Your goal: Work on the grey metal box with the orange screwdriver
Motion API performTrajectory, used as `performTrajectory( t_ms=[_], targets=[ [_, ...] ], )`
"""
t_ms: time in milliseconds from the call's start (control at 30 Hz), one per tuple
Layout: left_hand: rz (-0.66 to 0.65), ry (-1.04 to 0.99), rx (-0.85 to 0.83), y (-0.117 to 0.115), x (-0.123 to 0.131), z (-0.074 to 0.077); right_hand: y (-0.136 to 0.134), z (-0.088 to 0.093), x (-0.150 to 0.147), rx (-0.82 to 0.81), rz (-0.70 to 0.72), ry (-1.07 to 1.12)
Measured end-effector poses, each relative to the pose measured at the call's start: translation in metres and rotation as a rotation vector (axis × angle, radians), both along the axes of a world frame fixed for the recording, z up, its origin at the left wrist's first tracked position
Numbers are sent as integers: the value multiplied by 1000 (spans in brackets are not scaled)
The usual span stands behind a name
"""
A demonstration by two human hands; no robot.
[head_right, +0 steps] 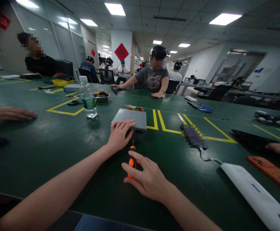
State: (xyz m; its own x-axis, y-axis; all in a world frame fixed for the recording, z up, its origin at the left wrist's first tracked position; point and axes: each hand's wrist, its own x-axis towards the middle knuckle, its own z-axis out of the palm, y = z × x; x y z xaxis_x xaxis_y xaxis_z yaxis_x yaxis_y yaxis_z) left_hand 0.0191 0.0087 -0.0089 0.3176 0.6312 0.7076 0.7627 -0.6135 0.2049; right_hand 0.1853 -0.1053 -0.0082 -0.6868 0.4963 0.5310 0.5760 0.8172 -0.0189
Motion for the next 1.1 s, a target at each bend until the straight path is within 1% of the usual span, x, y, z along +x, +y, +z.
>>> performTrajectory(
  t_ms=[133,233,300,367,467,567,667,800,867,933,1033,1100],
  targets=[
    [-7,6,1,1,0,0,-3,9,-3,-142,22,79],
    [-11,2,3,1,-1,-1,-2,12,-3,-186,49,45],
    [-10,2,4,1,-1,-1,0,10,-4,-130,61,-4],
    [-6,4,8,1,0,0,2,5,-6,-42,81,-23],
    [3,5,11,0,0,0,6,-2,-9,36,101,33],
    [5,6,7,0,0,0,6,-3,-9,24,99,122],
    [2,10,3,1,0,-1,4,1,-7,2,85,109],
    [-5,9,-1,1,0,-1,5,4,-7,82,59,7],
    [-5,6,1,1,0,-1,7,1,-9,128,67,11],
    [-5,7,5,1,0,-1,10,-4,-11,156,72,65],
    [-5,8,7,0,0,0,12,-9,-12,127,67,155],
    [-6,7,6,0,0,0,10,-8,-12,83,65,164]
  ],
)
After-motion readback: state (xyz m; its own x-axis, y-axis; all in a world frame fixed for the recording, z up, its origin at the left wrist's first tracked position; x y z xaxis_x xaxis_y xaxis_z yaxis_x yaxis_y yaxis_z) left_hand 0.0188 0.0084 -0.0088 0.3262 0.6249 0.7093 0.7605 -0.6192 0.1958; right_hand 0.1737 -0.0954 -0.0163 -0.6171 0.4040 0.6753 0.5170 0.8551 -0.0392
